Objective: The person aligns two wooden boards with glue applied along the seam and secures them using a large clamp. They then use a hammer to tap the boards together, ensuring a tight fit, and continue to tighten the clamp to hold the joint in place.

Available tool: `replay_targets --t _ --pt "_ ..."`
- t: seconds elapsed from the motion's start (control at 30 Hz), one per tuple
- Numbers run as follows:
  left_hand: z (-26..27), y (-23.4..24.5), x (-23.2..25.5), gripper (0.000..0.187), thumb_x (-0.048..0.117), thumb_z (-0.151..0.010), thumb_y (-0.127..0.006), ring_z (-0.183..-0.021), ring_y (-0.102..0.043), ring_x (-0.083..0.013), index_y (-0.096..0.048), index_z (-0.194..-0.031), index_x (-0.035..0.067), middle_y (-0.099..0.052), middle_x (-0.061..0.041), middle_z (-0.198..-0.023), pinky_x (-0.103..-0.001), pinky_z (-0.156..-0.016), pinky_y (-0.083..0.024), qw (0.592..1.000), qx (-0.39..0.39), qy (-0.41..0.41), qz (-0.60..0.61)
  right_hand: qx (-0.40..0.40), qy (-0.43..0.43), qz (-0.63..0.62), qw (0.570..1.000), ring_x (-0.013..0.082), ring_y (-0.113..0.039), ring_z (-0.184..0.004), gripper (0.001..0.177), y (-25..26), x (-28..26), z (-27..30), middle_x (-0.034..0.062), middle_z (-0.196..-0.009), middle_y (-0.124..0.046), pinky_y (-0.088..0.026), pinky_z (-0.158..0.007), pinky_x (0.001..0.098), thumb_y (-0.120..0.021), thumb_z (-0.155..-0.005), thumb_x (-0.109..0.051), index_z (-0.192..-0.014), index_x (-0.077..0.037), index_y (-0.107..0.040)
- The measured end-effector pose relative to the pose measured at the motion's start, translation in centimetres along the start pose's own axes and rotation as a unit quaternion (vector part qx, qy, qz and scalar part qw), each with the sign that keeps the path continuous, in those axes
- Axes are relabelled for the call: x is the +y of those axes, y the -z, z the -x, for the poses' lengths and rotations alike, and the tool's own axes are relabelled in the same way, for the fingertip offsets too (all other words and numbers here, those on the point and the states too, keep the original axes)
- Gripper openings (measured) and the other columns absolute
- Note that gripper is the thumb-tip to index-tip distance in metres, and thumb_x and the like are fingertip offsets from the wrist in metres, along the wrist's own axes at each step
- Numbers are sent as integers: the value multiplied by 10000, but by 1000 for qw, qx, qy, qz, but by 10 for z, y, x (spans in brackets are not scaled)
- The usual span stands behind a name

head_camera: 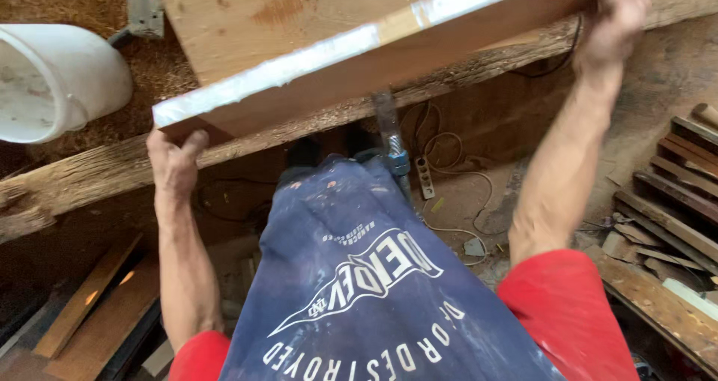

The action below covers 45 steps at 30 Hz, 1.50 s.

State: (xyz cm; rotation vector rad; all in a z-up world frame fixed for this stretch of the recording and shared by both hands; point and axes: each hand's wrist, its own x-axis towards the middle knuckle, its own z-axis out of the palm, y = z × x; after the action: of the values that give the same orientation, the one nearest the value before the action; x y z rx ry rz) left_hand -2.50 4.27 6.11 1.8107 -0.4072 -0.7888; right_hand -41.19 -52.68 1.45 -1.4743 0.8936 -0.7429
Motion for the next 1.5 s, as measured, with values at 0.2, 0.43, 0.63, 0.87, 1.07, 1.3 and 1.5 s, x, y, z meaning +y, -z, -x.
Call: replay_targets --t 0.2,0.43,0.63,0.87,1.07,1.3,1.5 --pt "27 -6 -67 392 280 -916 -710 -996 -687 -226 -640 -1227 52 -717 -86 -1086 -391 -934 -580 982 2 185 33 94 28 163 982 182 -495 -807 330 25 76 103 4 -707 -433 -317 -912 350 -324 -943 -373 -667 -195 -345" --pt "-3 -27 -108 396 259 -966 -676 -1050 -647 -175 -624 -1285 30 -711 -82 -1172 -325 -958 -507 988 4 153 24 171 -133 -57 975 140 -500 -808 169 -17 94 126 -11 -826 -610 -430 -765 284 -505 -821 -124 -815 -35 -648" --pt "-10 -30 -95 414 337 -952 -698 -1060 -646 -231 -660 -1253 55 -683 -113 -1156 -373 -945 -505 982 35 145 -116 156 -125 46 979 137 -423 -758 211 -7 116 123 -5 -790 -531 -364 -681 325 -489 -902 -177 -775 -30 -570" --pt "-10 -30 -103 470 402 -937 -731 -1069 -589 -311 -675 -1239 46 -555 -162 -1133 -460 -957 -488 966 40 134 -216 130 -145 135 972 160 -436 -785 221 -3 97 122 34 -822 -544 -395 -711 336 -493 -904 -200 -838 -5 -574" --pt "-16 -30 -97 541 502 -927 -673 -1059 -569 -303 -673 -1226 51 -540 -164 -1143 -460 -935 -476 970 51 164 -175 142 -125 171 967 190 -629 -957 457 -9 88 120 114 -1071 -712 -518 -861 319 -480 -913 -268 -1176 34 -700" --pt "-21 -30 -122 589 476 -927 -606 -1142 -588 -327 -696 -1287 19 -612 -206 -1200 -436 -1019 -461 975 84 111 -171 230 -23 251 940 254 -637 -1029 419 -22 85 138 184 -1161 -611 -547 -902 339 -550 -900 -159 -1250 68 -591" --pt "-26 -39 -147 651 450 -936 -675 -1187 -584 -380 -596 -1363 -35 -603 -242 -1245 -450 -1038 -453 960 163 87 -212 139 170 406 887 231 -572 -851 110 -133 40 183 162 -981 -599 -515 -773 383 -602 -938 -19 -1033 -11 -656"
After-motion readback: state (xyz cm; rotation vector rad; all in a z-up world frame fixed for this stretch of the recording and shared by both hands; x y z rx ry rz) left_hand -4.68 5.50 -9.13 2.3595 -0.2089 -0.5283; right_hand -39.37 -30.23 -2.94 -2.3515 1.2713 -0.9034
